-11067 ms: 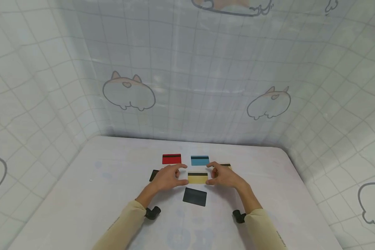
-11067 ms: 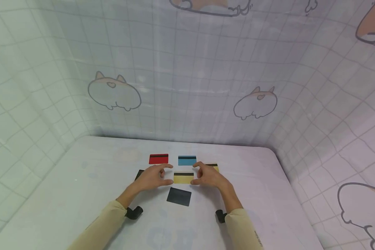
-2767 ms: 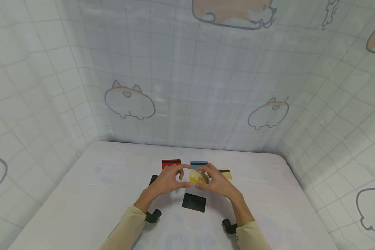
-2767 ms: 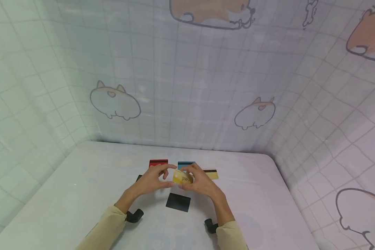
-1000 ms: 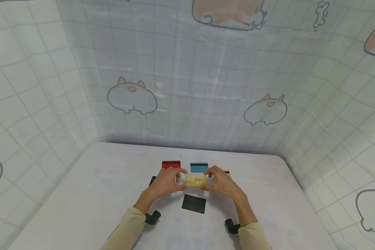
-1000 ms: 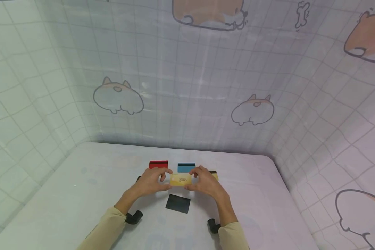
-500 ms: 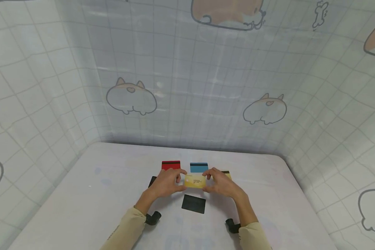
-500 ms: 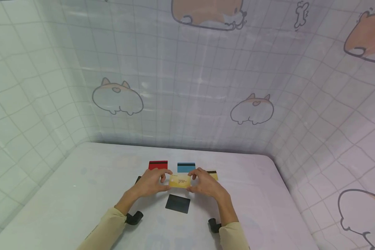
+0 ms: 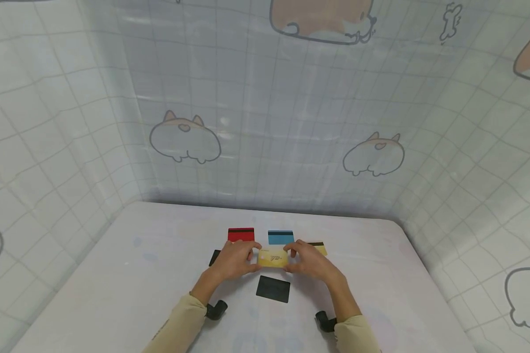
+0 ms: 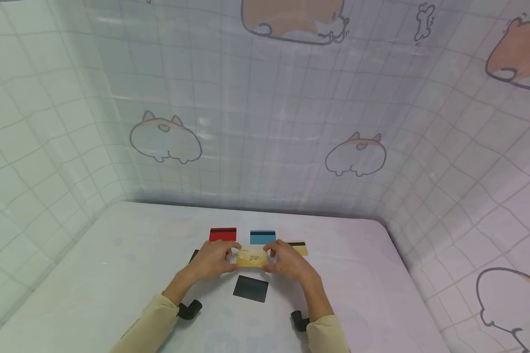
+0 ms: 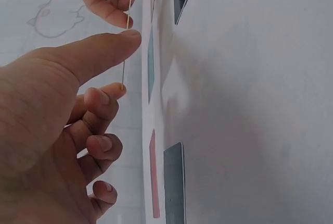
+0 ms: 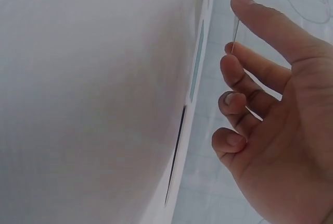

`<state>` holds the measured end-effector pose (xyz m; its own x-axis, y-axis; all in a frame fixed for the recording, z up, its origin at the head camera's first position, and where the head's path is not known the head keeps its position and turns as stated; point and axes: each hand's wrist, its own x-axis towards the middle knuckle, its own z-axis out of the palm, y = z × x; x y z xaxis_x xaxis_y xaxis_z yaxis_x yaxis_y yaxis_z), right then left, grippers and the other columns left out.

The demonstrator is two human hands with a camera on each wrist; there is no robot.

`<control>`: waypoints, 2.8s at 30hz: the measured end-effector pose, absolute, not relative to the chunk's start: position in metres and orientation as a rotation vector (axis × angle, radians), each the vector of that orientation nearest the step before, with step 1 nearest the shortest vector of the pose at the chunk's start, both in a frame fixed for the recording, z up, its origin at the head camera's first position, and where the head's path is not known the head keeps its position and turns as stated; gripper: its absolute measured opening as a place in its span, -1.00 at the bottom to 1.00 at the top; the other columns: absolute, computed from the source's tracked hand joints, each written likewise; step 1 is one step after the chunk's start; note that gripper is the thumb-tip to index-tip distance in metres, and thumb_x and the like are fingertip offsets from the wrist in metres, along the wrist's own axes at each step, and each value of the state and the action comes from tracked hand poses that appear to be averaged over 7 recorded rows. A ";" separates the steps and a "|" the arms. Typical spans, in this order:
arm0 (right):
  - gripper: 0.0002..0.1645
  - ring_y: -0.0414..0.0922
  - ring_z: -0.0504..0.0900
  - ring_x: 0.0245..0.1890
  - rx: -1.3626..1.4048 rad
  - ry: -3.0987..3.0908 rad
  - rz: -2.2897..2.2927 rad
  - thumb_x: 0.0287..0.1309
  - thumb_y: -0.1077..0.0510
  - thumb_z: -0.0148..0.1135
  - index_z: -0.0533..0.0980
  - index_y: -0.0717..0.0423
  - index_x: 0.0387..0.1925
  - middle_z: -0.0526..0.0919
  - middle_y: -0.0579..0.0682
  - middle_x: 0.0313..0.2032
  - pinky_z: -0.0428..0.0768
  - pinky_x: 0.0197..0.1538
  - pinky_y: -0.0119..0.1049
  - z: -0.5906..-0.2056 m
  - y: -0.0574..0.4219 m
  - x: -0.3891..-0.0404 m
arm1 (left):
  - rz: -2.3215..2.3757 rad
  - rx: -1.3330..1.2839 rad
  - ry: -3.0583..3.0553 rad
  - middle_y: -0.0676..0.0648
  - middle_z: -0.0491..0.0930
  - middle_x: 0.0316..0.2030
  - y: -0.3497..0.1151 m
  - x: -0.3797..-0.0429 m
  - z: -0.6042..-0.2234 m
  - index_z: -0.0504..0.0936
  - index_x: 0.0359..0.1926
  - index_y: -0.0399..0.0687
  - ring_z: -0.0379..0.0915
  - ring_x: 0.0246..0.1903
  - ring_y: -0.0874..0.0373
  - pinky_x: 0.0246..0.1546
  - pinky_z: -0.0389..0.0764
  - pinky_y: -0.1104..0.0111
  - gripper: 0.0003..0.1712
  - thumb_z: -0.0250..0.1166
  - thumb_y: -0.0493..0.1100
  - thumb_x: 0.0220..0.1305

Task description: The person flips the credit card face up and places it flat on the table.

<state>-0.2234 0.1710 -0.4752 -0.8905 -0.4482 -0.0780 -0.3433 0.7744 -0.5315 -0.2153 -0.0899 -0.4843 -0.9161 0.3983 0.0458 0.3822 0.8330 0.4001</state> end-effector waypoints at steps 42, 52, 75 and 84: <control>-0.39 -0.18 0.50 -0.32 -0.533 2.790 -0.606 0.05 -0.07 0.53 0.57 -0.07 0.14 0.58 -0.13 -0.27 0.54 -0.22 -0.24 -0.486 0.169 -0.242 | 0.546 0.534 2.982 0.14 0.38 -0.63 -0.076 -0.231 -0.499 0.63 0.17 0.08 0.30 -0.49 0.23 -0.18 0.37 0.12 -0.39 0.50 0.14 0.11; -0.40 -0.18 0.50 -0.33 -0.516 2.786 -0.599 0.06 -0.06 0.53 0.57 -0.07 0.14 0.58 -0.12 -0.27 0.54 -0.22 -0.24 -0.485 0.167 -0.243 | 0.565 0.542 2.959 0.14 0.38 -0.62 -0.080 -0.232 -0.499 0.62 0.19 0.08 0.30 -0.49 0.23 -0.19 0.35 0.13 -0.38 0.49 0.14 0.13; -0.30 -0.18 0.52 -0.34 -0.492 2.756 -0.596 0.10 -0.12 0.49 0.48 -0.09 0.25 0.59 -0.12 -0.26 0.54 -0.26 -0.25 -0.479 0.167 -0.244 | 0.652 0.561 2.972 0.17 0.39 -0.59 -0.091 -0.235 -0.489 0.58 0.24 0.18 0.33 -0.52 0.28 -0.05 0.39 0.04 -0.38 0.48 0.14 0.17; -0.26 -0.14 0.52 -0.37 -0.456 2.622 -0.646 -0.02 -0.22 0.53 0.47 -0.07 0.14 0.57 -0.08 -0.35 0.50 -0.33 -0.20 -0.455 0.175 -0.231 | 0.729 0.696 2.902 0.17 0.40 -0.60 -0.097 -0.234 -0.475 0.63 0.00 0.11 0.32 -0.58 0.29 -0.33 0.30 0.23 -0.54 0.51 0.11 0.12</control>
